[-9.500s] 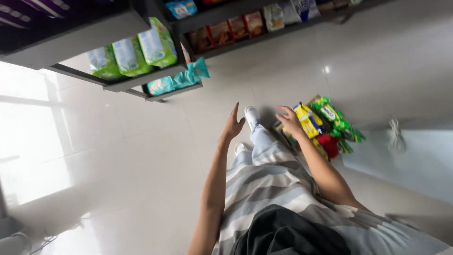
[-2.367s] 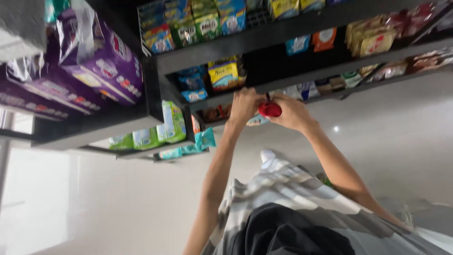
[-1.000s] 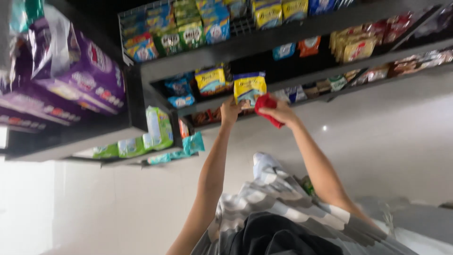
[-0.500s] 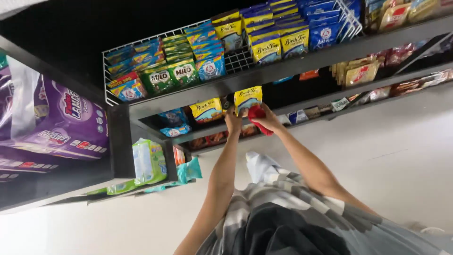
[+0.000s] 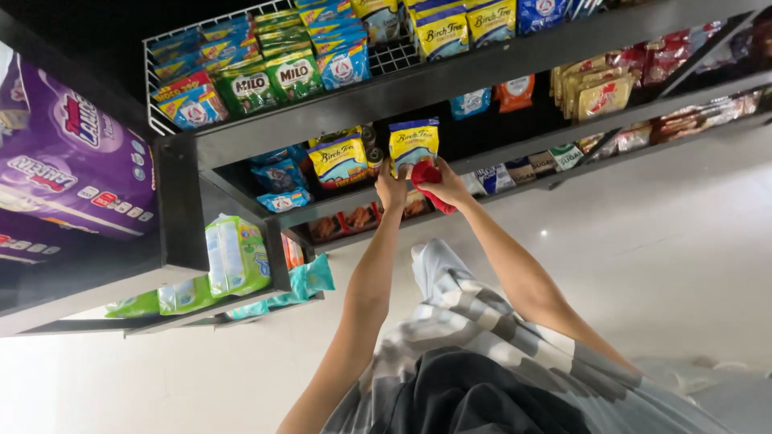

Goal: Wiping food packages with a cloth and organizing them on the grocery shelves.

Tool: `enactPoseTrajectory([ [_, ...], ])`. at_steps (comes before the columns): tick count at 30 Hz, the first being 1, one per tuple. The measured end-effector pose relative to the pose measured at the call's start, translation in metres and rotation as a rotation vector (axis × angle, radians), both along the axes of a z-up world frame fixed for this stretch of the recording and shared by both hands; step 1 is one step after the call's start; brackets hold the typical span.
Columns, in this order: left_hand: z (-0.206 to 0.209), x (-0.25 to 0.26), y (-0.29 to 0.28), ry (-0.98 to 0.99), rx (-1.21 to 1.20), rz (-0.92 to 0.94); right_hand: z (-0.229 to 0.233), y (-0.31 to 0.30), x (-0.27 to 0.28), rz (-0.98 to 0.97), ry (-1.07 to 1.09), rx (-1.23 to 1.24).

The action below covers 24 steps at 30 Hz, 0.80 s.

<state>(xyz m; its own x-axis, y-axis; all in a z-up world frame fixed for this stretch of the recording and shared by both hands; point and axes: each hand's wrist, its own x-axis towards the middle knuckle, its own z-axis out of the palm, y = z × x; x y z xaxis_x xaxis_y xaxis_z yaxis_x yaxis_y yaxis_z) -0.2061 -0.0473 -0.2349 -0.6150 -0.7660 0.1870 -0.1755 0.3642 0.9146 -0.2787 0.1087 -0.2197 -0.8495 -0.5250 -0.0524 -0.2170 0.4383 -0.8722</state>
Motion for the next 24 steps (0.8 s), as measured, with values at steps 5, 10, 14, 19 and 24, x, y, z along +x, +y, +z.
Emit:
enactPoseTrajectory([
  [5, -0.023, -0.029, -0.015, 0.041, -0.095, -0.017, -0.028, -0.017, -0.025, 0.001, 0.103, -0.041],
  [10, -0.055, -0.052, -0.024, 0.062, -0.202, -0.071, -0.06, -0.034, -0.062, 0.023, 0.07, -0.107],
  [14, -0.116, -0.1, -0.059, 0.234, -0.274, -0.134, -0.07, -0.057, -0.086, 0.06, 0.136, -0.053],
  [19, -0.148, -0.154, -0.088, 0.194, -0.232, -0.194, -0.109, -0.089, -0.14, 0.08, 0.227, -0.014],
  [24, -0.215, -0.236, -0.125, 0.121, -0.176, -0.205, -0.133, -0.115, -0.189, 0.076, 0.172, 0.129],
])
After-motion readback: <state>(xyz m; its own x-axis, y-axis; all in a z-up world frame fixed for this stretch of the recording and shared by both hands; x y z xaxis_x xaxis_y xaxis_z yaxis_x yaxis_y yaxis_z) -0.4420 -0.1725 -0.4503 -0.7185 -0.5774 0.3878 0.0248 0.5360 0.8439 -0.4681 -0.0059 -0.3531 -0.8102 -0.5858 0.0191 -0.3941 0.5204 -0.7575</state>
